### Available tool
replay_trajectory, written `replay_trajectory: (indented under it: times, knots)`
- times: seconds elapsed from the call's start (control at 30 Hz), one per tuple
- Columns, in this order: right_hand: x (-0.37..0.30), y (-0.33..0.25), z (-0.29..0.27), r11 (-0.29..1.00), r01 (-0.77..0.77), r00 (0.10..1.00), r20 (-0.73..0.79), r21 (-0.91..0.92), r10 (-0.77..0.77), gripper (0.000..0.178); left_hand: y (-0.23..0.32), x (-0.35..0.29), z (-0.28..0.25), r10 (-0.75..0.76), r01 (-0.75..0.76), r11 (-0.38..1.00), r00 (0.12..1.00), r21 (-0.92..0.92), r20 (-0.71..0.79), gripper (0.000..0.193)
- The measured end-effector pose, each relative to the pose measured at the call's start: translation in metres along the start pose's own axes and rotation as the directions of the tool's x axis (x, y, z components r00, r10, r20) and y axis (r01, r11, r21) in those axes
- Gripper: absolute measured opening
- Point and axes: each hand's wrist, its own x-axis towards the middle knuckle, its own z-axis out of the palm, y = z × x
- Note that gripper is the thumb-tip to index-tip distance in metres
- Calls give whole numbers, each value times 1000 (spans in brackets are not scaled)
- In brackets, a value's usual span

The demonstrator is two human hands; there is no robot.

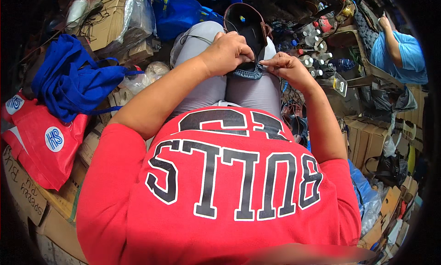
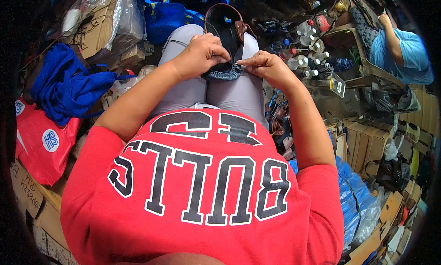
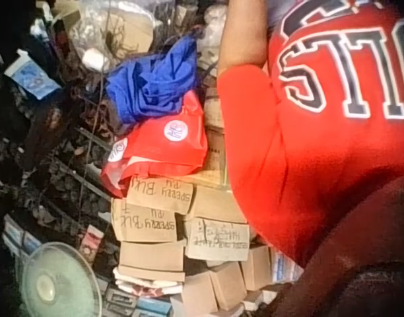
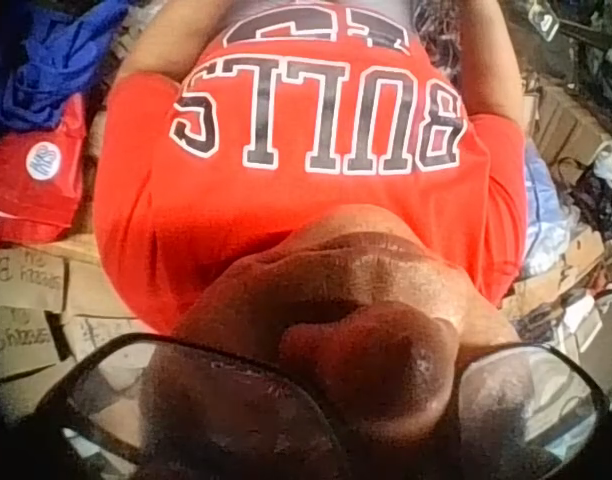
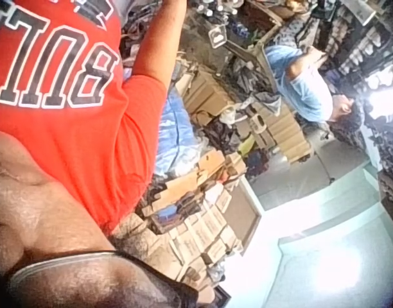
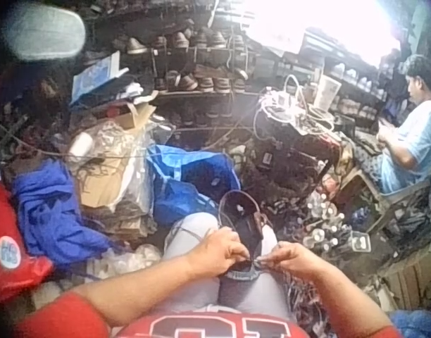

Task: Manually stitching the leather components of a shoe upper using a needle and thread.

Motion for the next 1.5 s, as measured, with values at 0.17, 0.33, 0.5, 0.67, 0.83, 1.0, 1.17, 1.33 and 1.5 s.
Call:
replay_trajectory:
  times: [0.17, 0.33, 0.5, 0.67, 0.83, 1.0, 1.17, 1.33, 1.5]
  knots:
    - [-12, -16, 10, 995, -13, 994, -108, -95, 2, 31, 16, -17, -7, -38, 40, 998, 998, 42, -40, 19]
    - [-9, -8, 17, 937, -143, 982, -70, 318, 174, 29, 20, -14, -3, -355, 355, 935, 935, 9, 20, 18]
    - [-3, -9, 11, 927, -177, 979, -35, 331, 199, 27, 21, -2, 3, -416, 420, 906, 906, -43, 80, 16]
    - [6, -25, 10, 942, -172, 983, -10, 288, 183, 19, 17, 7, 5, -427, 445, 886, 892, -130, 146, 19]
    - [17, -22, 8, 973, -182, 983, 16, 139, 182, 8, 28, 12, -4, -356, 354, 934, 913, 45, 202, 19]
    - [13, -11, -1, 990, -96, 994, -39, 106, 101, 11, 21, 0, -21, -199, 179, 975, 966, 133, 164, 6]
    - [1, -3, -5, 957, -93, 994, -32, 276, 106, 15, 15, -7, -24, -223, 204, 971, 961, 122, 166, 5]
    - [-13, 7, 0, 995, -61, 997, -40, 82, 65, 15, 18, 5, -8, -270, 279, 960, 940, -12, 209, 8]
    - [-34, -6, -21, 976, 63, 983, -184, 207, -24, 6, 16, 12, -2, -169, 175, 985, 961, -6, 218, 10]
